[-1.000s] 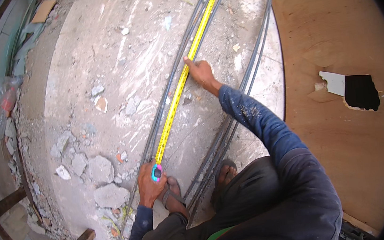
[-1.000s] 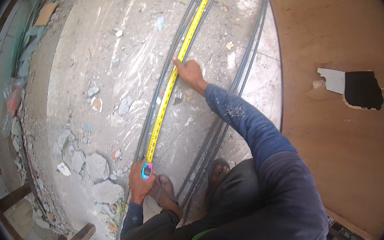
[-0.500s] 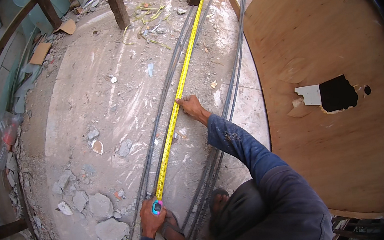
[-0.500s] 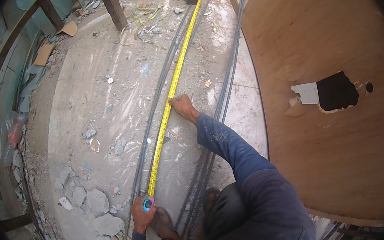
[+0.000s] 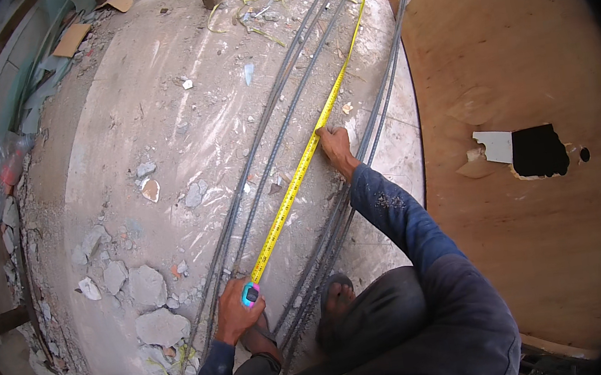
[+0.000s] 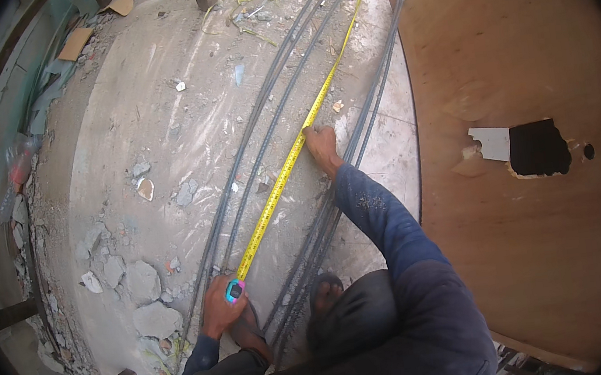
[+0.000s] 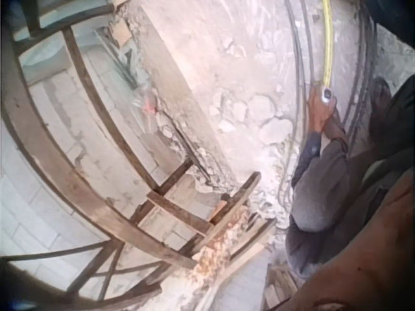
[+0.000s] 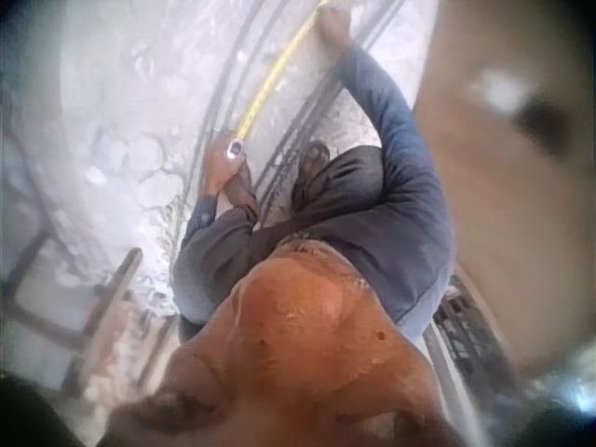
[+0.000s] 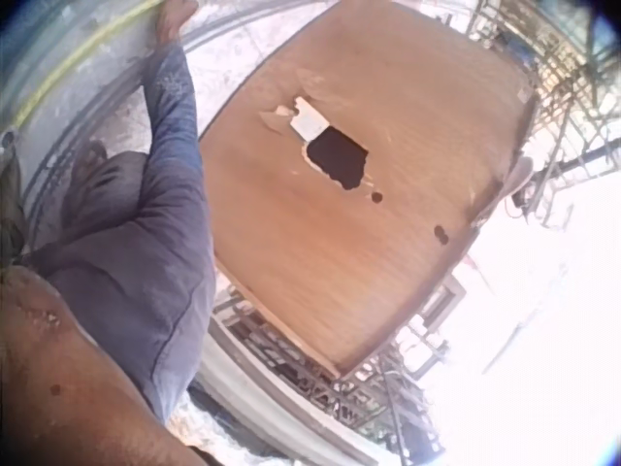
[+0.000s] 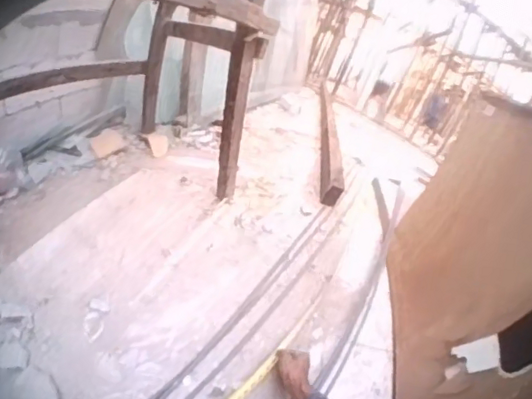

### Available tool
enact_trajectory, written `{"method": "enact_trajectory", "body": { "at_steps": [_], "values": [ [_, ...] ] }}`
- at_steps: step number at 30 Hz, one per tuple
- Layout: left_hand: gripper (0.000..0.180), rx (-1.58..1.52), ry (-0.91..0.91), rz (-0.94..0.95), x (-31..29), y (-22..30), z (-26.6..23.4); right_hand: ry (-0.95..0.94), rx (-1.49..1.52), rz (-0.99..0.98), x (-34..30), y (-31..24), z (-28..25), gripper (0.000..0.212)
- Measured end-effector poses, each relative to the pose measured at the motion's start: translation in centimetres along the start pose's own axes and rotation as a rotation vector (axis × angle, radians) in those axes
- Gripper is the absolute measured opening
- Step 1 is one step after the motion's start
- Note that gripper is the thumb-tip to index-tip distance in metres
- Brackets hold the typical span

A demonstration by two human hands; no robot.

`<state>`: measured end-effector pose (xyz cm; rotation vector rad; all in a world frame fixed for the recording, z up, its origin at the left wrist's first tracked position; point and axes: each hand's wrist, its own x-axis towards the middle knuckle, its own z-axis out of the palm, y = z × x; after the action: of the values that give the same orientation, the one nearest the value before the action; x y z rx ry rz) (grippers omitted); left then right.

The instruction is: The person measures lengths of rebar on the floor using a tape measure and marks them with a piece of white chalk.

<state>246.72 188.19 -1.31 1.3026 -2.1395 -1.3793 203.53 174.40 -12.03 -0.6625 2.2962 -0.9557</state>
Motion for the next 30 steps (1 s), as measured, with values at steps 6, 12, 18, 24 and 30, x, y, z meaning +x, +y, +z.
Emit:
{"method": "enact_trajectory", "body": {
  "at_steps": [6, 12, 18, 24, 30],
  "values": [
    [0.043, -0.047, 0.039, 0.030, 0.2, 0.5, 1.2, 0.022, 0.310, 0.054, 1.8, -2.8, -0.5, 0.025],
    [0.049, -0.123, 0.043, 0.002, 1.1, 2.2, 1.3, 0.130, 0.455, -0.158, 0.3, -6.0, -2.3, 0.026],
    [0.053, -0.183, 0.055, 0.124, 5.4, 5.4, 0.8, 0.132, 0.569, -0.289, 1.1, -10.7, -4.3, 0.020],
    [0.042, -0.200, 0.071, 0.109, 7.0, 7.8, 0.0, 0.018, 0.715, 0.020, 0.8, -10.5, -3.9, 0.021],
    [0.038, -0.197, 0.055, 0.091, 7.6, 7.9, 0.4, -0.087, 0.755, 0.025, 1.4, -10.0, -3.7, 0.022]
  ]
}}
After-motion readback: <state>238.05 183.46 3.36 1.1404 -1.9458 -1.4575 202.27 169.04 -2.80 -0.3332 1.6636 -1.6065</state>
